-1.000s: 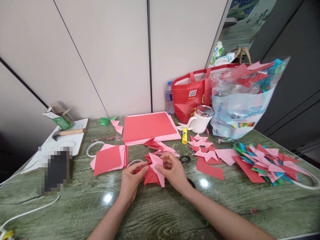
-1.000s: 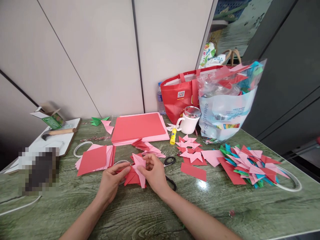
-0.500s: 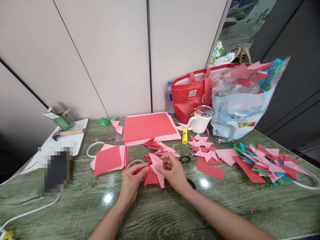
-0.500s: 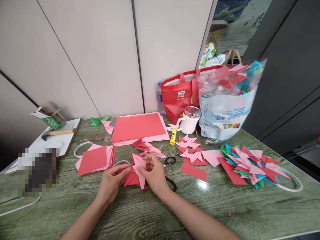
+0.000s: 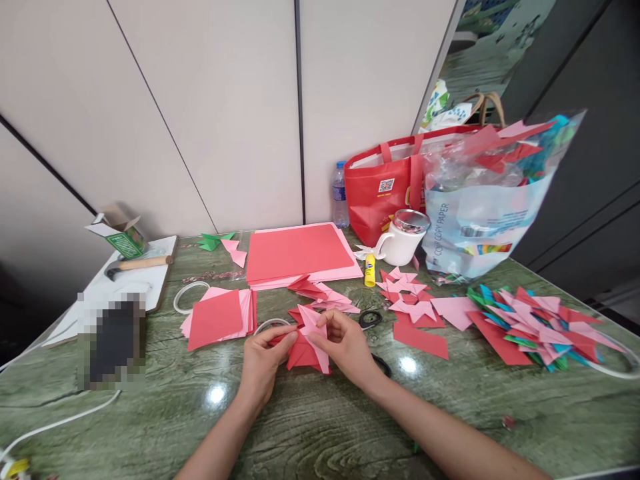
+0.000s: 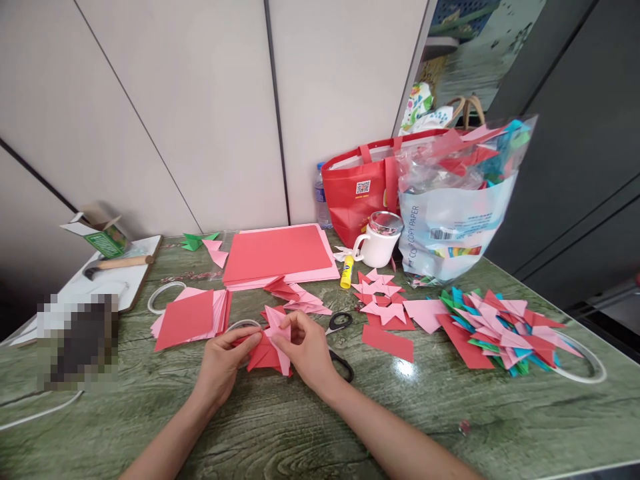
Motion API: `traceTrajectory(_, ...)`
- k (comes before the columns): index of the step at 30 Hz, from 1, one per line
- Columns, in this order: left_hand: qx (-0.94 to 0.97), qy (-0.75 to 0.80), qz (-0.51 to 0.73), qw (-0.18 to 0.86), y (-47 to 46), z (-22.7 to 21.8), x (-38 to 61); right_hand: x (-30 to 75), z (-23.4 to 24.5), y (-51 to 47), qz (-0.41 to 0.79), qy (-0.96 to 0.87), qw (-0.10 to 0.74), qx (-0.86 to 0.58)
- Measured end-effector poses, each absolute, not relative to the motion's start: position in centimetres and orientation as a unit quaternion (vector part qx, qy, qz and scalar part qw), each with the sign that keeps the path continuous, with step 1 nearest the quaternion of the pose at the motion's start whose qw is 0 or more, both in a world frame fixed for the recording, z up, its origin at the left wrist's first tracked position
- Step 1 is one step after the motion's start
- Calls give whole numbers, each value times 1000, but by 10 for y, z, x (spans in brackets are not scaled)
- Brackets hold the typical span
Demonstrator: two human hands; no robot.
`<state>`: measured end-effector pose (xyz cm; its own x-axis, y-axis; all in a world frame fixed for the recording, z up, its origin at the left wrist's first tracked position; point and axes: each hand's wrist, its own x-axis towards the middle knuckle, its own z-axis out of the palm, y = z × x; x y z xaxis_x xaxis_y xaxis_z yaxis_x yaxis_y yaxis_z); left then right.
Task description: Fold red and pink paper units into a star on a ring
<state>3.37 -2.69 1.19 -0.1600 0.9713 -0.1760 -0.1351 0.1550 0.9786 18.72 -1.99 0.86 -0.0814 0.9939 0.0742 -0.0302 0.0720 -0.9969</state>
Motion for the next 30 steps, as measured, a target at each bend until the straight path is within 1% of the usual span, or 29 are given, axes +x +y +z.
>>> traceTrajectory(5, 391, 547, 527, 519, -28, 12, 34, 185, 8, -19, 530, -495, 520, -452)
traceTrajectory(9, 400, 545, 534, 507, -28, 13, 35, 185, 9, -21, 573, -467, 526, -419)
traceTrajectory(14, 423, 552, 532, 484, -30, 14, 35, 184, 11, -24, 600, -467, 521, -387)
traceTrajectory(18, 438, 562, 529, 461, -30, 15, 34, 183, 11, -24, 593, -476, 515, -395)
traceTrajectory(22, 435, 565, 524, 465, -31, 14, 33, 184, 9, -22, 598, -476, 502, -404)
traceTrajectory(30, 431, 565, 526, 466, -32, 15, 35, 184, 8, -23, 652, -392, 500, -414)
